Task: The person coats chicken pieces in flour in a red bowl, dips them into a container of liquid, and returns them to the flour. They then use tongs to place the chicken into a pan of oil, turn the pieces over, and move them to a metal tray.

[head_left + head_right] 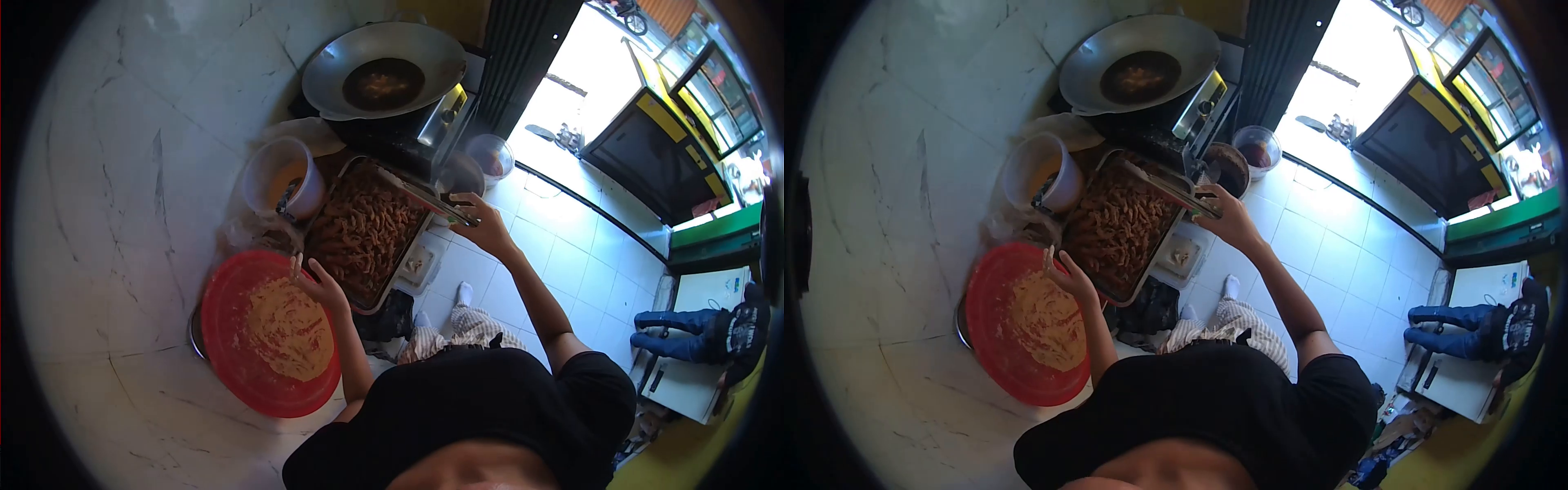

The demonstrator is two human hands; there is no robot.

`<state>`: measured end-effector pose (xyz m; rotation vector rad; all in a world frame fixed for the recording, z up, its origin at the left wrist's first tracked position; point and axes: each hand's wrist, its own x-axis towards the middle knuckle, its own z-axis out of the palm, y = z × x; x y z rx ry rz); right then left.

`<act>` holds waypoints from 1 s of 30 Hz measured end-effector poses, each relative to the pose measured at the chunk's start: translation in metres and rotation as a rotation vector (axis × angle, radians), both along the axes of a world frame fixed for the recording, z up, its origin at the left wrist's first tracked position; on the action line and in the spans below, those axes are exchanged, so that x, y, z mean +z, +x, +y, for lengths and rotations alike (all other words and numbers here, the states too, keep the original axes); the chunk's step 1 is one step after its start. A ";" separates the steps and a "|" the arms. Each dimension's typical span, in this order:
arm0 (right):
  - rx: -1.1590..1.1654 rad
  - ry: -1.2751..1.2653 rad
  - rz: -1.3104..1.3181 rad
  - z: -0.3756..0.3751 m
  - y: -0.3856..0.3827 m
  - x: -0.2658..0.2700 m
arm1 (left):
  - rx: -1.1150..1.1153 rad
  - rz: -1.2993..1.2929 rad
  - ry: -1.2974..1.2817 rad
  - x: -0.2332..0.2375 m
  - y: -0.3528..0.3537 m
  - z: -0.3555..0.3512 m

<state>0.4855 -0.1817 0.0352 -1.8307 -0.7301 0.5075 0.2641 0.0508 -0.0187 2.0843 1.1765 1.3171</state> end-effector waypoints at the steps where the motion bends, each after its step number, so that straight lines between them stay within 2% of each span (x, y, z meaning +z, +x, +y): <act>1: -0.016 -0.010 -0.015 -0.014 0.004 0.000 | -0.019 0.004 0.003 0.000 0.006 -0.007; 4: -0.054 -0.004 -0.068 -0.057 0.020 0.004 | -0.167 0.051 -0.050 0.002 0.032 -0.041; 6: -0.151 -0.049 0.013 -0.086 0.035 0.010 | -0.249 -0.017 0.008 -0.019 0.057 -0.064; 8: -0.180 -0.005 -0.012 -0.110 0.056 0.007 | -0.529 -0.016 -0.181 -0.036 0.078 -0.095; 10: -0.250 0.012 0.016 -0.138 0.080 0.007 | -0.688 0.064 -0.230 -0.056 0.094 -0.127; 14: -0.323 -0.025 0.001 -0.187 0.143 0.003 | -0.614 0.442 -0.450 -0.143 0.085 -0.179; 17: -0.332 -0.008 -0.108 -0.216 0.186 0.004 | -0.496 0.758 -0.624 -0.214 0.030 -0.211; 18: -0.339 0.008 -0.163 -0.224 0.203 0.000 | -0.475 0.748 -0.630 -0.221 0.019 -0.222; 20: -0.329 -0.006 -0.147 -0.235 0.238 -0.004 | -0.369 1.045 -0.848 -0.228 0.011 -0.249; 21: -0.324 -0.014 -0.152 -0.235 0.252 0.001 | -0.317 1.040 -0.852 -0.216 0.020 -0.265; 22: -0.318 -0.022 -0.155 -0.234 0.264 0.006 | -0.298 1.035 -0.874 -0.228 0.021 -0.271; 24: -0.291 0.021 -0.151 -0.226 0.290 0.007 | -0.478 0.881 -0.857 -0.251 0.031 -0.273; 25: -0.279 0.018 -0.160 -0.220 0.307 0.002 | -0.466 0.778 -0.850 -0.241 0.046 -0.276; 30: -0.213 0.100 -0.305 -0.171 0.366 0.011 | -0.451 0.793 -0.672 -0.206 0.129 -0.270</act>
